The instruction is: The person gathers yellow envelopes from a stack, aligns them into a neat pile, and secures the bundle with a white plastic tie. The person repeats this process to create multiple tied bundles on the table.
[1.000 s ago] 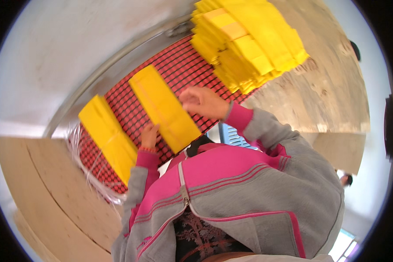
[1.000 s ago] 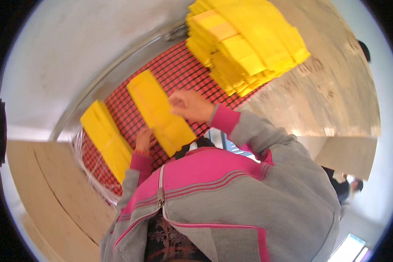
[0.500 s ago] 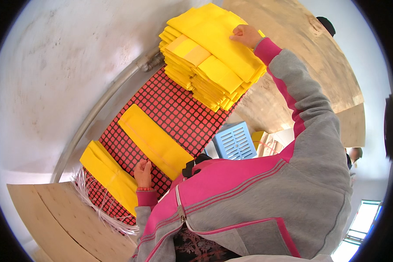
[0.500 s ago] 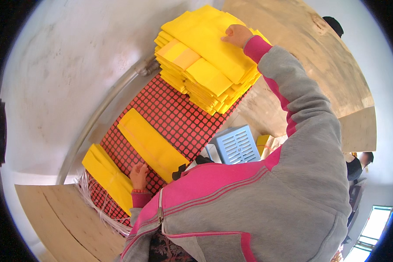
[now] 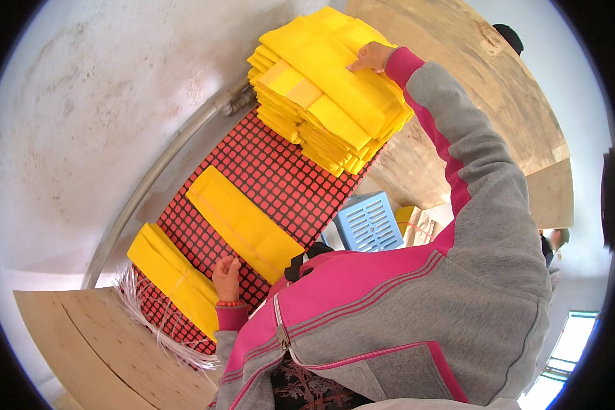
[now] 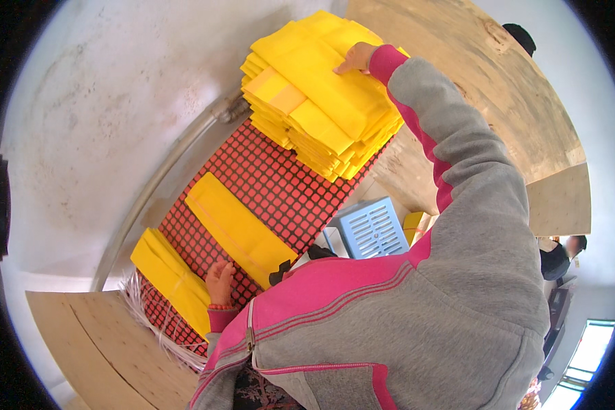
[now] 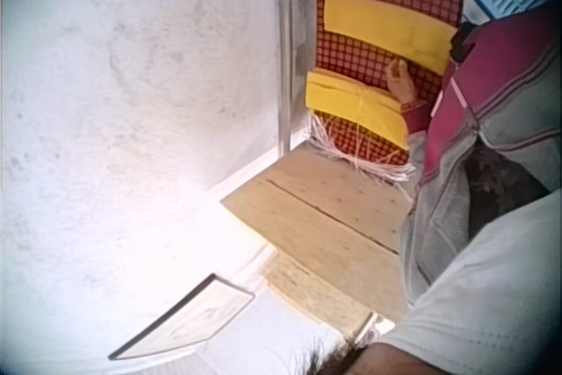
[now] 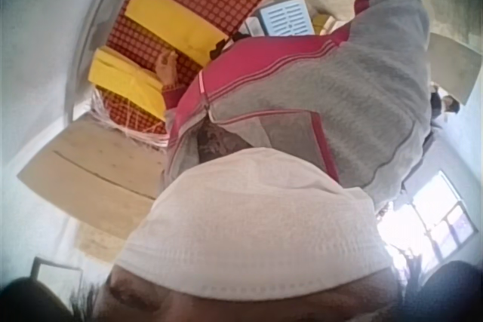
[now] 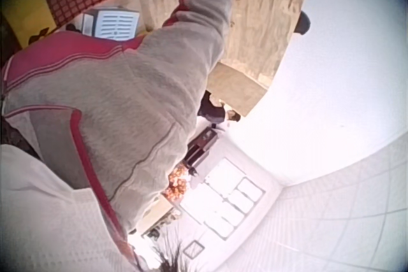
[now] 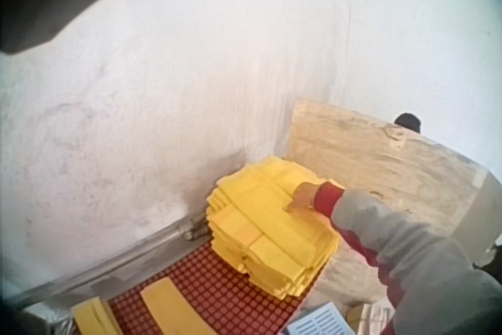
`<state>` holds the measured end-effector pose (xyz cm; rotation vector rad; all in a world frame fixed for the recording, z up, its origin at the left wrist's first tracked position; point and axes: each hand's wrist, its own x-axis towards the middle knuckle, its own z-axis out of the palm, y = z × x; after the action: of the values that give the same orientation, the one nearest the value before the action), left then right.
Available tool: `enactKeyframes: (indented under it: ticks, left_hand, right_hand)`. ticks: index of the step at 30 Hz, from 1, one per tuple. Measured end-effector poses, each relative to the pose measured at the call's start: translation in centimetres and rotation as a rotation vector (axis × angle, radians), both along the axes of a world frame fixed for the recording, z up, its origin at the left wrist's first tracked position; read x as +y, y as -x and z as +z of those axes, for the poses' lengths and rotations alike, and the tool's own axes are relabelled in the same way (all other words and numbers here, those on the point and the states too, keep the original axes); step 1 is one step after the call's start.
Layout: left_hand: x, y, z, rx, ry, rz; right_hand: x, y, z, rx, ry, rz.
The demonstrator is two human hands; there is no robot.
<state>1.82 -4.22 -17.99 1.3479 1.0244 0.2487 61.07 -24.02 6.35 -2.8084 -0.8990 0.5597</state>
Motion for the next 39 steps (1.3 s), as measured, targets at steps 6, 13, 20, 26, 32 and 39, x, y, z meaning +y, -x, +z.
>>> enactKeyframes:
  ticks: [6,13,20,26,32,39]
  left_hand:
    - [-0.3,0.3,0.9,-0.024,0.017,-0.001]
    - [-0.3,0.8,1.2,-0.035,0.060,-0.002]
    - [-0.4,-3.4,6.6,-0.171,-0.009,-0.069]
    - [0.1,-12.8,14.6,-0.278,0.021,-0.358]
    - [-0.8,-21.3,19.1,-0.510,0.239,-0.490]
    - [-3.0,-16.6,18.4,-0.753,0.511,-0.391]
  right_hand:
    - [0.8,-0.5,0.2,0.203,-0.086,-0.299]
    - [1.0,1.4,0.9,0.664,-0.480,-0.343]
    - [0.5,2.2,0.8,0.919,-0.669,-0.424]
    - [0.1,3.8,1.0,1.000,-0.833,-0.316]
    - [-0.2,11.3,2.2,0.913,-1.097,-0.124]
    - [2.2,22.0,-1.3,0.994,-0.999,0.056]
